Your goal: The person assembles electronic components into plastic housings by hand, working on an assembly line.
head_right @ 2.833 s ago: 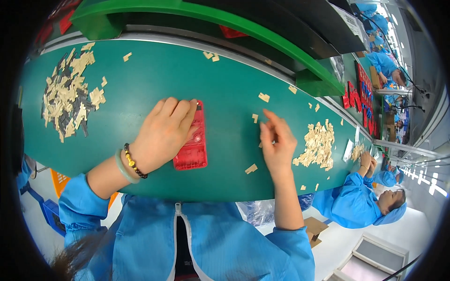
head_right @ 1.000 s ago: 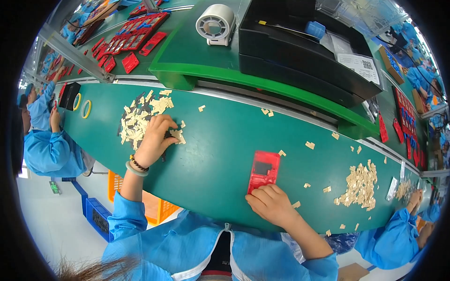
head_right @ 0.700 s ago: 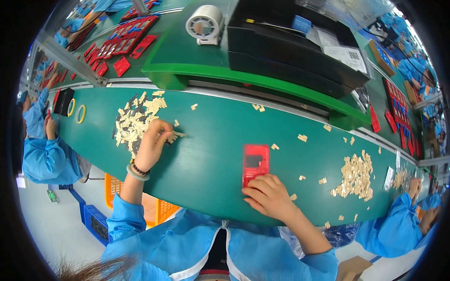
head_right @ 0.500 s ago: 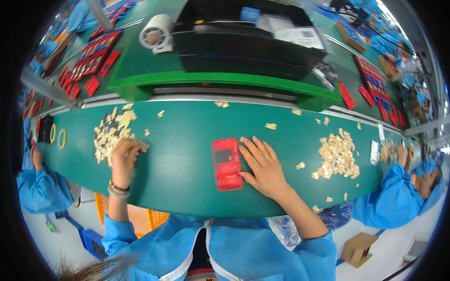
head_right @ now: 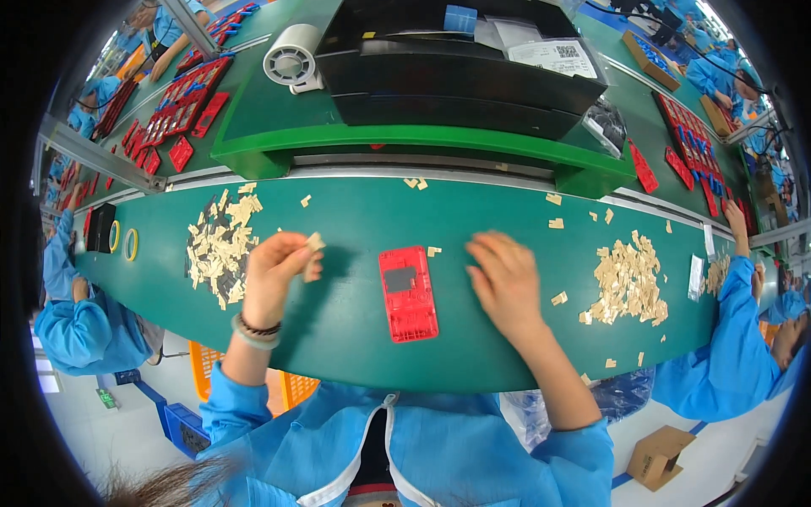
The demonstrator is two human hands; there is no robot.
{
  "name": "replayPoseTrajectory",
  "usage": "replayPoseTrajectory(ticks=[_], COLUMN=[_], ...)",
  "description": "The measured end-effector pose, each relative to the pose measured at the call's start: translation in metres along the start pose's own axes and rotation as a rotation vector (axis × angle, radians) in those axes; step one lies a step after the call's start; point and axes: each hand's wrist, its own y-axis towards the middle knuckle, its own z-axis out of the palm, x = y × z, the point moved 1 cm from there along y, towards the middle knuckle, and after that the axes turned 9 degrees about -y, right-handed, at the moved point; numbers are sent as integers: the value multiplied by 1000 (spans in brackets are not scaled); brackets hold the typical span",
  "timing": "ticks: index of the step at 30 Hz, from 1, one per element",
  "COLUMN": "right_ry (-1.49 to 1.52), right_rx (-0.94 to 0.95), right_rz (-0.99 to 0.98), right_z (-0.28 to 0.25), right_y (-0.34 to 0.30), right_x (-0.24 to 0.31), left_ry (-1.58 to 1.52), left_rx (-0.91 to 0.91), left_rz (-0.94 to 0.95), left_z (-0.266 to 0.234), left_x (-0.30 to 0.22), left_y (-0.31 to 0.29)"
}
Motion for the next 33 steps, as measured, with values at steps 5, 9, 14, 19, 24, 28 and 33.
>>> replayPoseTrajectory(ticks=[5,9,14,19,24,28,33], right_ry=[1298,1458,1388,842,658,489,788], right_rx=[192,151,402,99,17,-261,-187], right_rz=[214,218,184,-168,-186,-64,17], right_z=[6,14,0,-18,-24,-28,-26], right_y=[49,69,67,66,57,46,32], right_x=[72,91,90,98,75,73,74], left_ry=[-214,-6,1228,705,567,162,261], left_rx=[85,109,44,263,326,338,405], left_rz=[-35,53,814,231,136,-1,341], left_z=[42,36,-13,38,51,60,65], left_x=[23,23,-10,-11,-2,15,22], left_y=[6,-3,0,-11,-6,-12,-16])
